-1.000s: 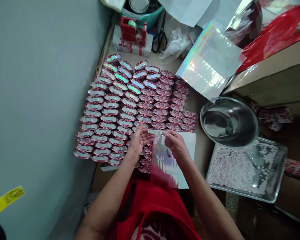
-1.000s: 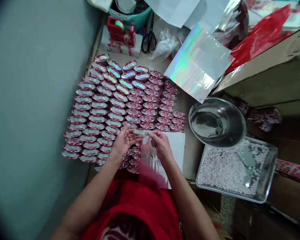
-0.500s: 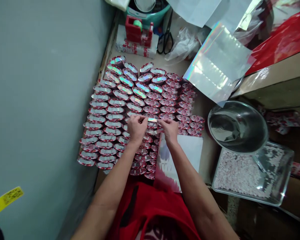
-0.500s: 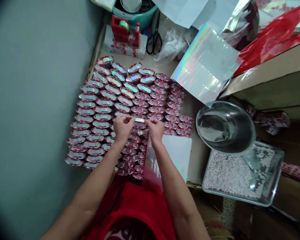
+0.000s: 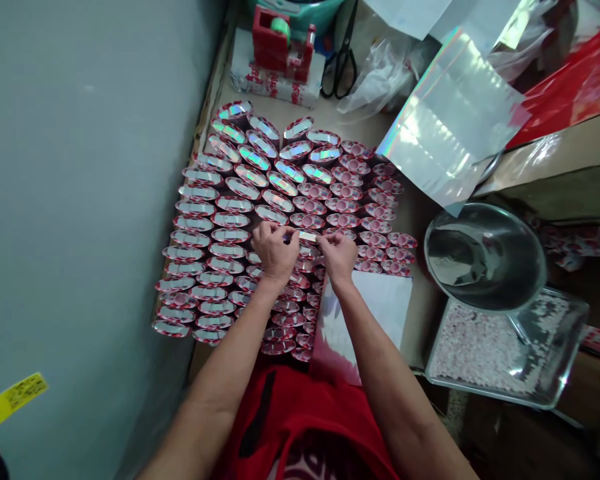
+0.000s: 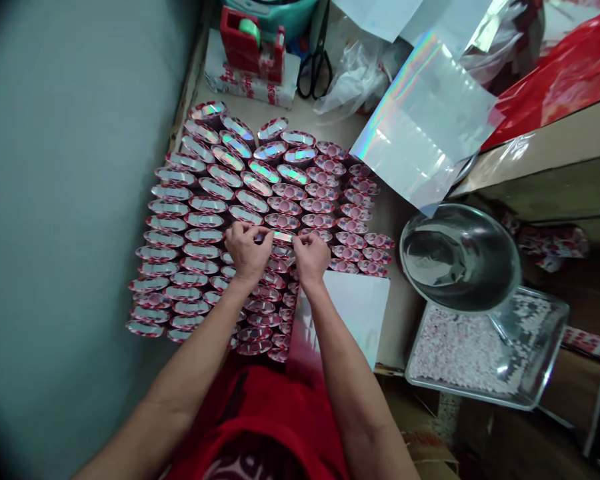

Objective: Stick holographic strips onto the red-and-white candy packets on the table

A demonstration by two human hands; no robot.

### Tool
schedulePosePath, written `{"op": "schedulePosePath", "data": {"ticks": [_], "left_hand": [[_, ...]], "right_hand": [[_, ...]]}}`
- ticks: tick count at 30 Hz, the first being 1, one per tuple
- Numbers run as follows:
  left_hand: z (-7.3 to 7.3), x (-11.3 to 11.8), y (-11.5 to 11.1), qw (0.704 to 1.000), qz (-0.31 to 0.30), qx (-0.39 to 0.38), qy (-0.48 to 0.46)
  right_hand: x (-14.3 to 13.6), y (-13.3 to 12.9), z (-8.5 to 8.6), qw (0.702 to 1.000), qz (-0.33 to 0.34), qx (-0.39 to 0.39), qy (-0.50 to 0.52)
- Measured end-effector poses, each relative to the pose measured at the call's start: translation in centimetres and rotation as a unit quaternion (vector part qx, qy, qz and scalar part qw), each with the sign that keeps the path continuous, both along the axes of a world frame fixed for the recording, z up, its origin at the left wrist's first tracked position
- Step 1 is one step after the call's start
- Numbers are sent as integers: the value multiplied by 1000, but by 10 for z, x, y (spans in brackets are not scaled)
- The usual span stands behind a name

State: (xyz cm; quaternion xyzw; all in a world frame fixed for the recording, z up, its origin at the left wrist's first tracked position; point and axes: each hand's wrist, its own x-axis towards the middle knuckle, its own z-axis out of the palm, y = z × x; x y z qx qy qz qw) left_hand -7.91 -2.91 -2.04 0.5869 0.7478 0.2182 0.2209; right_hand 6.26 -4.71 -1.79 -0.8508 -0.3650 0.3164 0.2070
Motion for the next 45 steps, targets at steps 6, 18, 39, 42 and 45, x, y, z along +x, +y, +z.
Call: {"op": "schedulePosePath", "data": {"ticks": [6,18,39,42,45], "left_hand": [[-1,2,-1,1000,3,-4,5],[18,-5,7,992,60,-53,-95],[25,-8,-1,950,73,-112,-283],[23,-6,26,995,41,-41,-85],[19,-1,41,999,21,-31,-4]], "right_hand": [[-3,2,1,1000,2,-7,-13],[6,7,15,996,-87,30,21],[7,14,27,924,-136,110,339],[4,28,12,946,-130,145,258],[-2,40,2,979,-95,135,122]]}}
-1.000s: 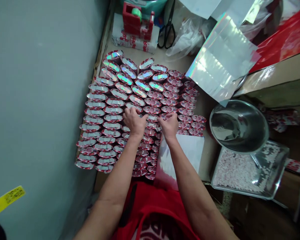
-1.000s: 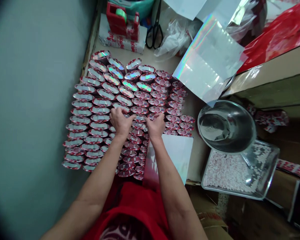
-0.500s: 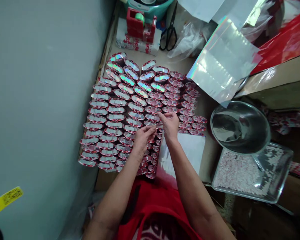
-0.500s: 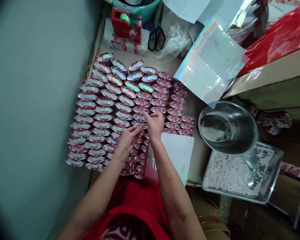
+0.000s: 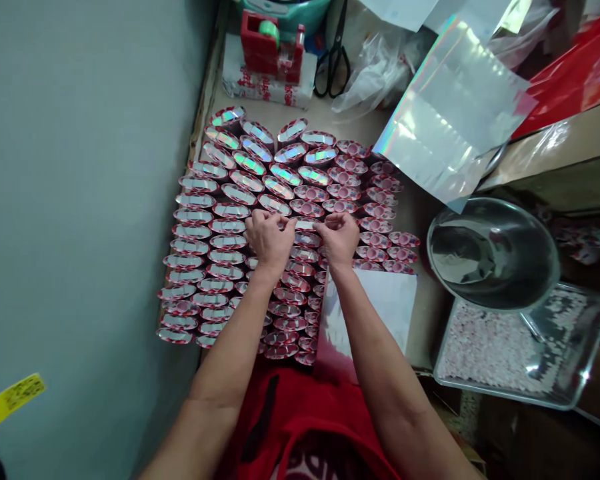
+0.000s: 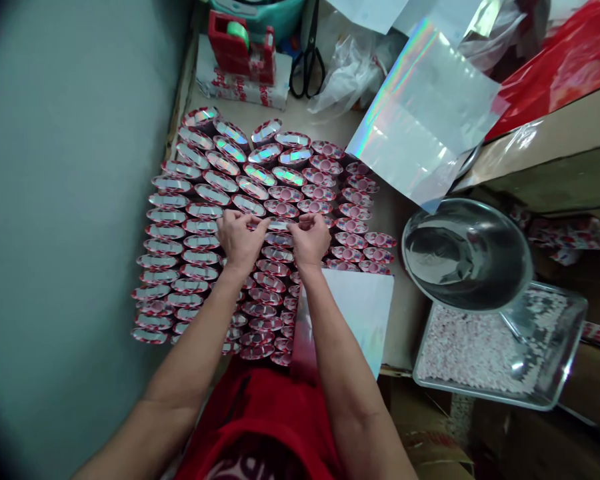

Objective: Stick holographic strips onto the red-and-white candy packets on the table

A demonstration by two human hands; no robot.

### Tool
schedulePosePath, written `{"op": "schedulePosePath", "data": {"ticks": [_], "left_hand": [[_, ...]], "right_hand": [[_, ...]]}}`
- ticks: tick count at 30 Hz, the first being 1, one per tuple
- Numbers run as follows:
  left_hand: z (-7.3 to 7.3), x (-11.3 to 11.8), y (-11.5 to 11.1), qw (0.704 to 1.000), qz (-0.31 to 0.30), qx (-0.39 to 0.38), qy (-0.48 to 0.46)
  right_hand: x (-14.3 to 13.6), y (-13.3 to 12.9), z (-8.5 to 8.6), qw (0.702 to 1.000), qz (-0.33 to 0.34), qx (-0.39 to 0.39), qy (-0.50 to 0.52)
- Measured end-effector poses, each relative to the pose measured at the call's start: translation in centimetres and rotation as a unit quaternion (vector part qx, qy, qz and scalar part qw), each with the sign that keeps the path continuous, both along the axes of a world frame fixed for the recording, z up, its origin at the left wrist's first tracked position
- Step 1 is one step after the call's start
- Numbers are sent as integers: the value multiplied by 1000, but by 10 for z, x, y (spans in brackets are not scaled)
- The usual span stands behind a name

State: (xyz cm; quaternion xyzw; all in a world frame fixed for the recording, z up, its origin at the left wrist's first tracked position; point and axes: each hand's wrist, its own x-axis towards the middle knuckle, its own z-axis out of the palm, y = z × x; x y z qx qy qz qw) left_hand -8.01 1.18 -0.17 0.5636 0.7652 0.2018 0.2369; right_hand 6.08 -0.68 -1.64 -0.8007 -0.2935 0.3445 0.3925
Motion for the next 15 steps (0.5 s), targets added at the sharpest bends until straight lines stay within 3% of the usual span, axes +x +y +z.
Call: {"op": "schedulePosePath", "data": {"ticks": [4,15], "left_hand": [[-5,4,3,999,-22,-20,32],[-8,4,2,997,-41,-23,60]], "right_hand": [[-3,7,-3,996,22,-32,-83],[-4,11,1,994,37,-45,-91]]}}
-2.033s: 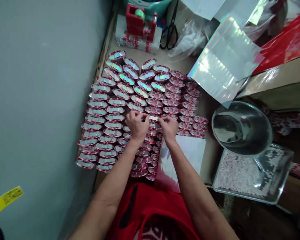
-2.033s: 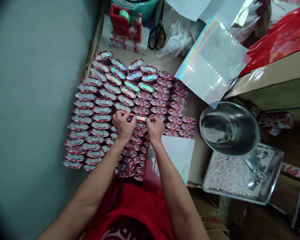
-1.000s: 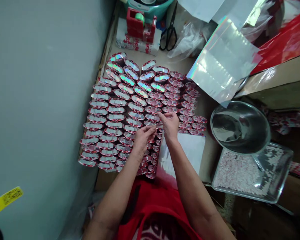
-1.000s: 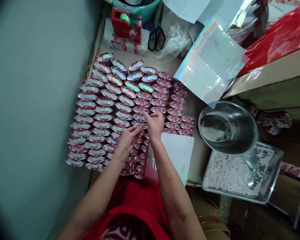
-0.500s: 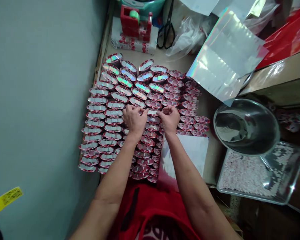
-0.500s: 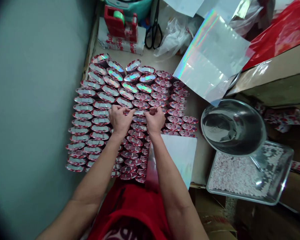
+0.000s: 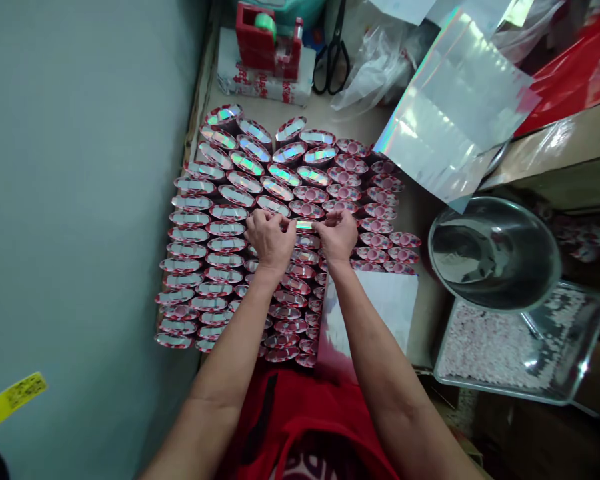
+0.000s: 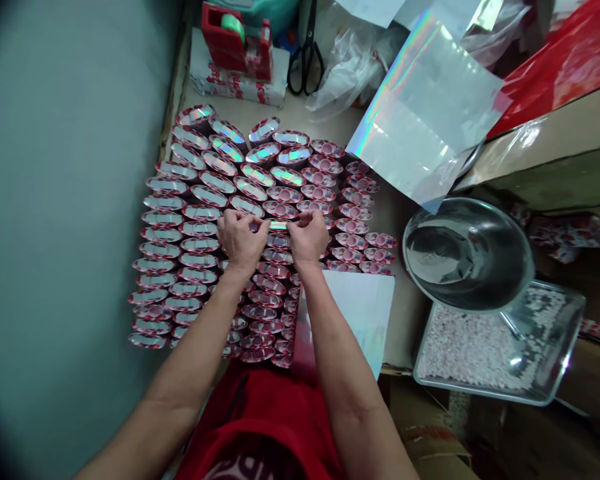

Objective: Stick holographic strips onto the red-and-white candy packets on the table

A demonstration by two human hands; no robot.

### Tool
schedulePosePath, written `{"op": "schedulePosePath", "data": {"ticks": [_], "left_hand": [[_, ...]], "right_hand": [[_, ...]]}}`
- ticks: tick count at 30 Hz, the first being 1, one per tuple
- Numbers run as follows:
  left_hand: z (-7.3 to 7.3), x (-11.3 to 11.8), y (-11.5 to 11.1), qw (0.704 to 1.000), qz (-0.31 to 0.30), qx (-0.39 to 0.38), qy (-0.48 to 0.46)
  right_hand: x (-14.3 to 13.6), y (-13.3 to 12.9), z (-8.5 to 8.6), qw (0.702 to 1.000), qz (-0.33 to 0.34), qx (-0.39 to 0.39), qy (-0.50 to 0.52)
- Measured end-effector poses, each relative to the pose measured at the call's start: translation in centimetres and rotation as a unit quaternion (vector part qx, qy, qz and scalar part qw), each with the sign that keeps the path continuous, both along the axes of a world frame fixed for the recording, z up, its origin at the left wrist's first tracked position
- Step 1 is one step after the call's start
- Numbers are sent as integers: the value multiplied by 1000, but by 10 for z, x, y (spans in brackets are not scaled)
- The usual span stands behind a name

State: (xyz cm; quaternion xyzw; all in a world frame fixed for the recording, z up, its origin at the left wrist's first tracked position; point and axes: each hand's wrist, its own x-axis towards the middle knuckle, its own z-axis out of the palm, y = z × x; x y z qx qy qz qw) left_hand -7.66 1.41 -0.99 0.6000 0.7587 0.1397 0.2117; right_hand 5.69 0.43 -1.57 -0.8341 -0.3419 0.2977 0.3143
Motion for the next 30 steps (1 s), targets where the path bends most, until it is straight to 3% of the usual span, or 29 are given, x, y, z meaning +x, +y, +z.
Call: {"op": "schedulePosePath", "data": {"ticks": [5,11,14,17,20,24,27,30], "left_hand": [[1,-1,2,1000,-10,3,-7],[-3,-7,19,999,38,7,0],[-5,-13,31,1000,19,-5,8],[2,-9,26,999,-38,29,13],[10,26,-10,987,-139,84,-14],[9,114,-82,940,-319,69,-94],[1,174,-114,924,-370,52,-83],[-5,205,-120,919,-388,36,-58]], "right_hand": [[1,2,4,997,26,-51,-59],[13,10,9,985,67,-129,-98],[11,10,9,987,84,-118,-75],[16,-20,13,994,88,-38,-47],[49,-90,17,995,37,78,-51],[131,-192,10,959,-237,72,-136],[182,-226,-7,971,-238,19,-12],[203,-229,-19,971,-197,56,126]]}}
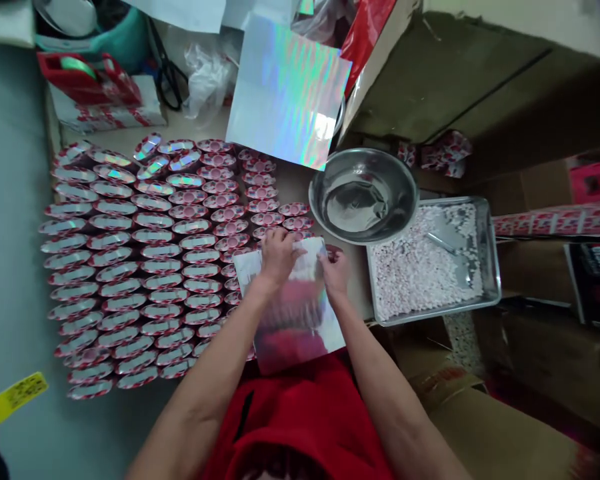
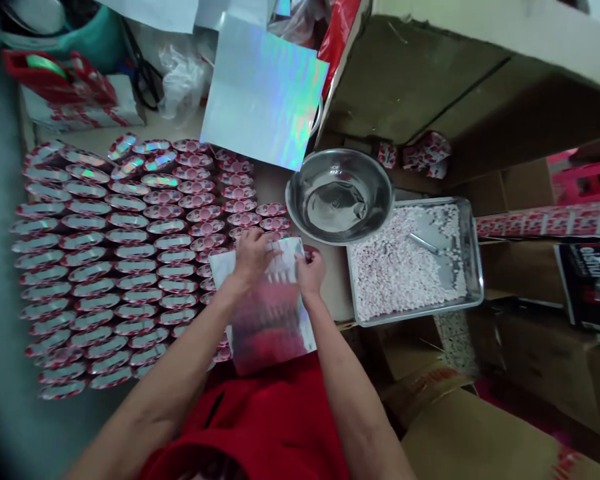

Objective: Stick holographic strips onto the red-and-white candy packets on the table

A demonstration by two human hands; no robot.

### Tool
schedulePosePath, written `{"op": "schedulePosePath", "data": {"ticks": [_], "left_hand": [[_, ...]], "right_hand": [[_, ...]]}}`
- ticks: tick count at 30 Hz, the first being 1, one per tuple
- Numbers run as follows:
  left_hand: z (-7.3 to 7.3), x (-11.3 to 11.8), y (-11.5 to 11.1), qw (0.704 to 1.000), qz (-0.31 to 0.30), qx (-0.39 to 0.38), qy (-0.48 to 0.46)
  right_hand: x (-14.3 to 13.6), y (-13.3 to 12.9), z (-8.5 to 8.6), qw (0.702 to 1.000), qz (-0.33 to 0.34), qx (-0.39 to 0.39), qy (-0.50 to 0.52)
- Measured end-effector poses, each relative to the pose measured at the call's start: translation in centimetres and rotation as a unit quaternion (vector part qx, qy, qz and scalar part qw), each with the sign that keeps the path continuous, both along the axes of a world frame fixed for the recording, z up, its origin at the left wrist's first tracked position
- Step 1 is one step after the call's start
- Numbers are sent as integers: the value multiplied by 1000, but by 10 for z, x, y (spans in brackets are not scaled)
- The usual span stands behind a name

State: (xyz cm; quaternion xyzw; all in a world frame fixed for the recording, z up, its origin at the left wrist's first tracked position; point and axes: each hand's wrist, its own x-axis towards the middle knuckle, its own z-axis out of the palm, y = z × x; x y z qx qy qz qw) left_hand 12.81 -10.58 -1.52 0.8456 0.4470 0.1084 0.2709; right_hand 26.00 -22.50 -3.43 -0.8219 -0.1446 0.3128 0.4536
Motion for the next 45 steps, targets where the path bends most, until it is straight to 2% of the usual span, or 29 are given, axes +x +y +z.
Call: {"op": "schedulePosePath", "data": {"ticks": [4,8,11,13,15,16,18,20,22,26,30,34,38,41,45], "left_hand": [[3,0,1,998,-18,-51,-34],[21,-16,-10,981,8,-164,-107],[37,-23,-19,973,33,-186,-134],[45,-24,-23,971,55,-191,-130],[48,-24,-26,971,75,-195,-116],[48,-24,-27,971,80,-197,-110],[48,-23,-29,970,78,-201,-109],[47,-23,-31,970,72,-200,-115],[46,-22,-31,970,74,-200,-120],[46,-25,-32,959,94,-230,-138],[48,-27,-33,940,104,-286,-156],[53,-24,-30,938,88,-302,-143],[64,-18,-27,958,52,-267,-96],[74,-14,-30,974,22,-217,-59],[69,-4,-28,981,28,-185,-54]], "right_hand": [[0,-4,8,989,-10,109,101],[-4,-17,29,975,6,118,189],[-5,-21,43,975,52,97,192],[-5,-20,53,986,95,63,122],[-5,-18,64,985,165,24,-39],[-5,-17,69,968,209,9,-136],[-5,-14,76,909,296,-3,-292],[-4,-11,79,858,367,-1,-361],[-5,-9,76,829,411,4,-378],[-5,-18,69,803,447,18,-394],[-1,-36,68,787,468,41,-400],[9,-39,70,786,468,74,-398],[18,-28,82,785,479,56,-390],[24,-21,100,753,524,26,-397],[43,-13,109,721,531,23,-445]]}}
